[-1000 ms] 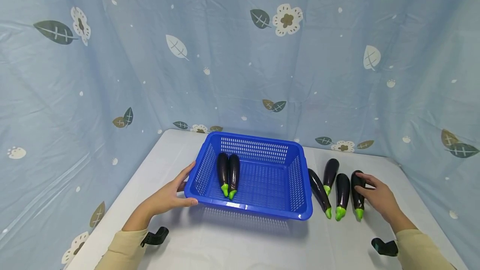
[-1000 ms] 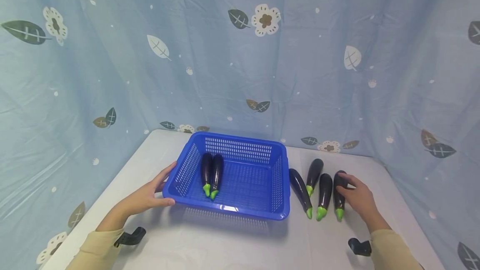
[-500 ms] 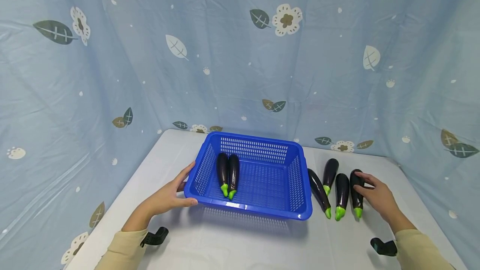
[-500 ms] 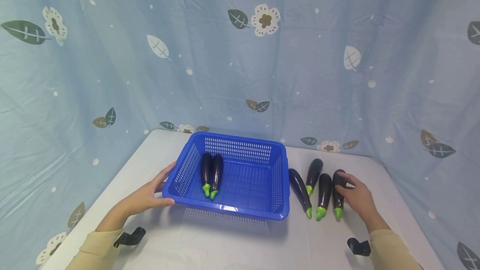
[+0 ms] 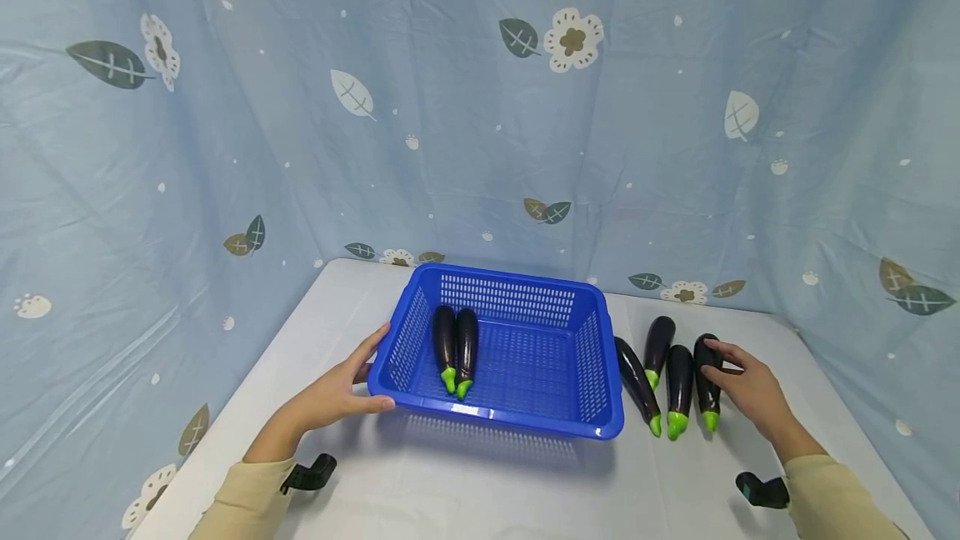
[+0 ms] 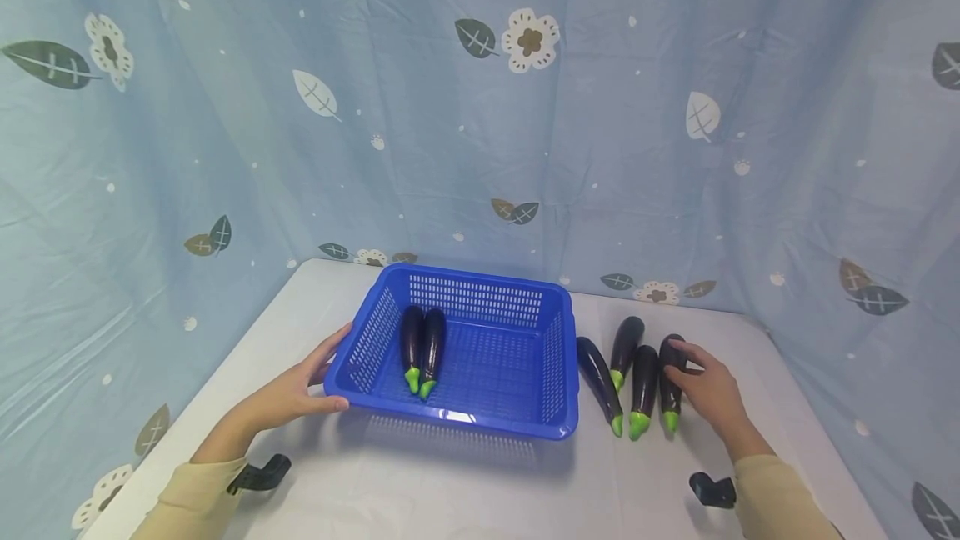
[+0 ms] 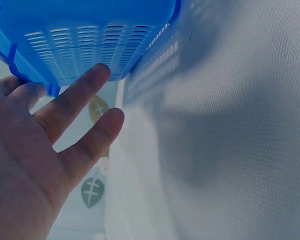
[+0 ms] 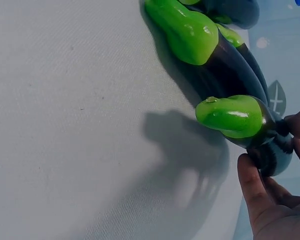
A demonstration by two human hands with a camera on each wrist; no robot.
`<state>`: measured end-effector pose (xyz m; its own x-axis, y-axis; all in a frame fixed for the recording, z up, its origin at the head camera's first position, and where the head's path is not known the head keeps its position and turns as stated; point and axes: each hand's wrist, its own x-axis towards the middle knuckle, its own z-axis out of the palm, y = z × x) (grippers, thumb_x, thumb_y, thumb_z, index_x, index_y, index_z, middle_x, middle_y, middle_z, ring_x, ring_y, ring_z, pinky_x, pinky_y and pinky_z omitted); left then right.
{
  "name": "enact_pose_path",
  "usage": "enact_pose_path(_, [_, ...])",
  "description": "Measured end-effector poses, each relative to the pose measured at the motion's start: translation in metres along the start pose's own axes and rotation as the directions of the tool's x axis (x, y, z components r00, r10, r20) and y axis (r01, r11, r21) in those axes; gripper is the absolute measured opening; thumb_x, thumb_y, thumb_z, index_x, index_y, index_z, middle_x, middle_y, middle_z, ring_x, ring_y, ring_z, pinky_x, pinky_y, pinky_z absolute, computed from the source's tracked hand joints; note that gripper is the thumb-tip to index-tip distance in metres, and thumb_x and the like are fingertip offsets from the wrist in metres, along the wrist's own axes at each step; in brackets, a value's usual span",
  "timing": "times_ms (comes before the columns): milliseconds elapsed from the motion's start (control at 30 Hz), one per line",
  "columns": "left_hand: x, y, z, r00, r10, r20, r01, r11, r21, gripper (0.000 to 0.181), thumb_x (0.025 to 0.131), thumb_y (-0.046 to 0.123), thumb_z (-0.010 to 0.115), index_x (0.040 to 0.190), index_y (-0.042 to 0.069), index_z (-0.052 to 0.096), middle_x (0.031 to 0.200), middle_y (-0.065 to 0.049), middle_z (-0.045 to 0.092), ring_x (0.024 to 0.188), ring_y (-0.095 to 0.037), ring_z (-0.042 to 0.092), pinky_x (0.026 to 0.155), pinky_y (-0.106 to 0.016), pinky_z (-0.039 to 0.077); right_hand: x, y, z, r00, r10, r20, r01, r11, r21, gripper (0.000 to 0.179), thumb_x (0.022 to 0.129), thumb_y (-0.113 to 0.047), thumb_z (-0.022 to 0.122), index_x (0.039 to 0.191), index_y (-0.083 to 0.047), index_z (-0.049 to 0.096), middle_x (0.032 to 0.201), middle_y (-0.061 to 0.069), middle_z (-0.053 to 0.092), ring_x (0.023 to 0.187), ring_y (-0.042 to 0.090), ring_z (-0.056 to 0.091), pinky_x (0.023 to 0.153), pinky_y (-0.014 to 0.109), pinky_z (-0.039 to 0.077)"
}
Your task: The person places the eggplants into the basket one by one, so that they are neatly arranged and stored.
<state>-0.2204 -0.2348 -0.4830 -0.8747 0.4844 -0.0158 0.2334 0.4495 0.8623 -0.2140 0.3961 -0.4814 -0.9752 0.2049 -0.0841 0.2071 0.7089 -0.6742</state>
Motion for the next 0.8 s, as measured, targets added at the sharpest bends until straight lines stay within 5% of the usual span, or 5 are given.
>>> enact_pose_path(800, [-0.001,0.001,0.0,1.0,-0.008,0.0,0.008,1.0,-0.006,0.111,0.086,0.032,0.082,0.165,0.029,0.004,0.162,-0.027,0.025,0.135,-0.048,0.048,0.106,-0.069,0.036,0.0,-0.012,0.006,0.999,-0.041,-0.023,0.042,0.999,0.027,0.062,0.103,-0.025,0.061,0.155,-0.001,0.037,0.154,0.039,0.03,0.132,0.058,0.042,0.099,0.063,0.045])
